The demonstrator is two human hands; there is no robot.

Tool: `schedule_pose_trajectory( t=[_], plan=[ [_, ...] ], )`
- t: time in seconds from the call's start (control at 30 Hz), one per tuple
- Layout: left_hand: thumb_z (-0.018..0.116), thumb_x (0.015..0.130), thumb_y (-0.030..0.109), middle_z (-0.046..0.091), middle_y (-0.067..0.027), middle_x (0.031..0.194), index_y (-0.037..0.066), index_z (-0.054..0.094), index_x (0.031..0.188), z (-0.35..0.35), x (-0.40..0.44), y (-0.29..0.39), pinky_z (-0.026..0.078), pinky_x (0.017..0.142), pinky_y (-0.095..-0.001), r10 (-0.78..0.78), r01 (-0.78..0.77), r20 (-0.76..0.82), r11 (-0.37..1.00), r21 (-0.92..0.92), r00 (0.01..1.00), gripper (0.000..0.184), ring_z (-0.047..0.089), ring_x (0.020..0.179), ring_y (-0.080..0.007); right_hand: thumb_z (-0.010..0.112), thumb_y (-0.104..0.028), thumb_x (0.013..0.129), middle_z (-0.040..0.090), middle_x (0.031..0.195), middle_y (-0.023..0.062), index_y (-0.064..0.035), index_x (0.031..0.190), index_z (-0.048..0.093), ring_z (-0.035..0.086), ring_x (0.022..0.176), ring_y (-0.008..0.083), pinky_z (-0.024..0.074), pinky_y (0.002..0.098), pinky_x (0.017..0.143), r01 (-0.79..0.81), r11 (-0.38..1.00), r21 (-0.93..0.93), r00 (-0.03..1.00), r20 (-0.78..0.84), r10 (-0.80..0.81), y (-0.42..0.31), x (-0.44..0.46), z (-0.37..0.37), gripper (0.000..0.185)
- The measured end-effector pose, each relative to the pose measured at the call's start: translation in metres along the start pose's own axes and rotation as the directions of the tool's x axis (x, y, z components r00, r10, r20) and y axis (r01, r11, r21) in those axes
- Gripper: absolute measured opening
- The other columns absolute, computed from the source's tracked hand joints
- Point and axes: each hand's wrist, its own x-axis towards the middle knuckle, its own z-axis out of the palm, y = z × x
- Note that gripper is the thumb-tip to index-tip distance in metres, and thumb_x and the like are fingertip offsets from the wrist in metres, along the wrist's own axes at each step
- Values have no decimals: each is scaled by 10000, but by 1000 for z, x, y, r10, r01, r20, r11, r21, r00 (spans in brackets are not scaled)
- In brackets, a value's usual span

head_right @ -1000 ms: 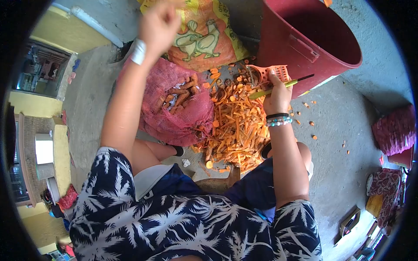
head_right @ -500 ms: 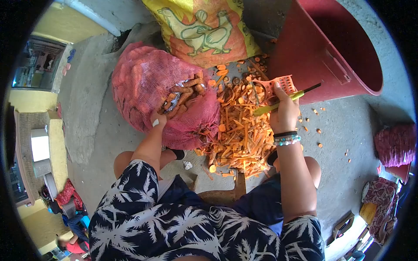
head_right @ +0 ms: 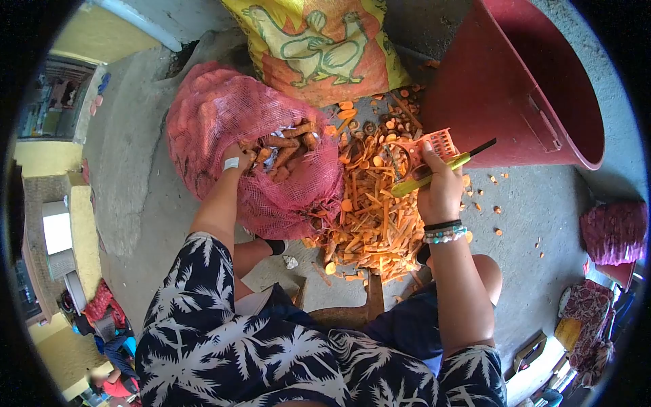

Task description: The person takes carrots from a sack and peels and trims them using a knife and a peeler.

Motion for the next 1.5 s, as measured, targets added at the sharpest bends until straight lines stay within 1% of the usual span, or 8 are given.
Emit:
schedule_pose_trajectory(
  t=[0.47, 0.57, 0.67, 0.8, 0.87, 1.0, 1.1, 1.5],
  plan=[
    [712, 635, 283, 605, -187, 937, -10, 485, 1052, -100, -144, 86, 480, 691, -379, 589, -587, 15, 807, -58, 808, 558, 604, 840, -312, 588, 6, 795, 600, 773, 49, -40, 925, 483, 587, 601, 136, 438, 241, 488, 90, 996, -29, 995, 45, -89, -5, -17, 8, 173],
    [671, 724, 217, 606, -73, 905, 47, 509, 1055, -142, -199, 101, 464, 592, -263, 486, -2, 343, 579, -815, 804, 406, 595, 781, -156, 594, 15, 787, 599, 792, 56, -49, 937, 459, 597, 608, 143, 459, 248, 497, 111, 994, -15, 994, 24, -111, -1, -22, 1, 211],
    [660, 725, 205, 604, -90, 923, 25, 515, 1111, -137, -243, 91, 494, 684, -283, 639, 333, 386, 208, -920, 666, 450, 600, 825, -169, 592, 30, 782, 597, 841, 65, -44, 969, 449, 614, 686, 151, 505, 261, 562, 89, 996, -6, 995, 34, -89, -1, -35, -4, 247],
    [628, 722, 164, 584, -118, 932, -4, 488, 1100, -108, -316, 109, 510, 713, -327, 800, 496, 417, 177, -850, 431, 437, 606, 797, -216, 568, 3, 807, 595, 846, 48, -42, 1004, 482, 602, 729, 127, 495, 249, 582, 2, 999, -48, 986, 164, 6, -9, -65, -7, 220],
    [627, 702, 136, 581, -118, 886, -14, 482, 1090, -95, -328, 113, 506, 708, -332, 808, 553, 417, 140, -822, 415, 441, 602, 778, -217, 543, 3, 818, 589, 891, 39, -44, 1066, 478, 580, 735, 103, 474, 232, 616, 130, 906, -403, 931, 363, 28, -22, -73, -13, 260],
    [672, 674, 135, 581, -76, 826, -13, 505, 1065, -97, -335, 118, 488, 684, -300, 754, 244, 274, 155, -957, 597, 450, 581, 752, -161, 539, 1, 798, 595, 949, 51, -42, 1077, 516, 572, 814, 124, 470, 257, 702, 496, 597, -631, 619, 739, 267, -33, -80, -40, 283],
    [743, 614, 120, 587, -57, 880, -43, 530, 1026, -98, -329, 125, 465, 682, -256, 642, -352, -108, 265, -898, 759, 491, 555, 754, -107, 572, -59, 779, 580, 928, 72, -20, 1067, 518, 531, 854, 163, 416, 300, 783, 621, 443, -647, 591, 757, 279, -31, -113, -43, 296],
    [716, 572, 166, 631, -148, 773, -46, 582, 924, -119, -333, 145, 482, 656, -310, 665, -635, -206, 506, -583, 718, 433, 622, 692, -207, 579, -80, 767, 546, 865, 132, 21, 1061, 483, 511, 831, 207, 403, 323, 756, 617, 396, -680, 642, 726, 247, -37, -120, -37, 326]
  ],
)
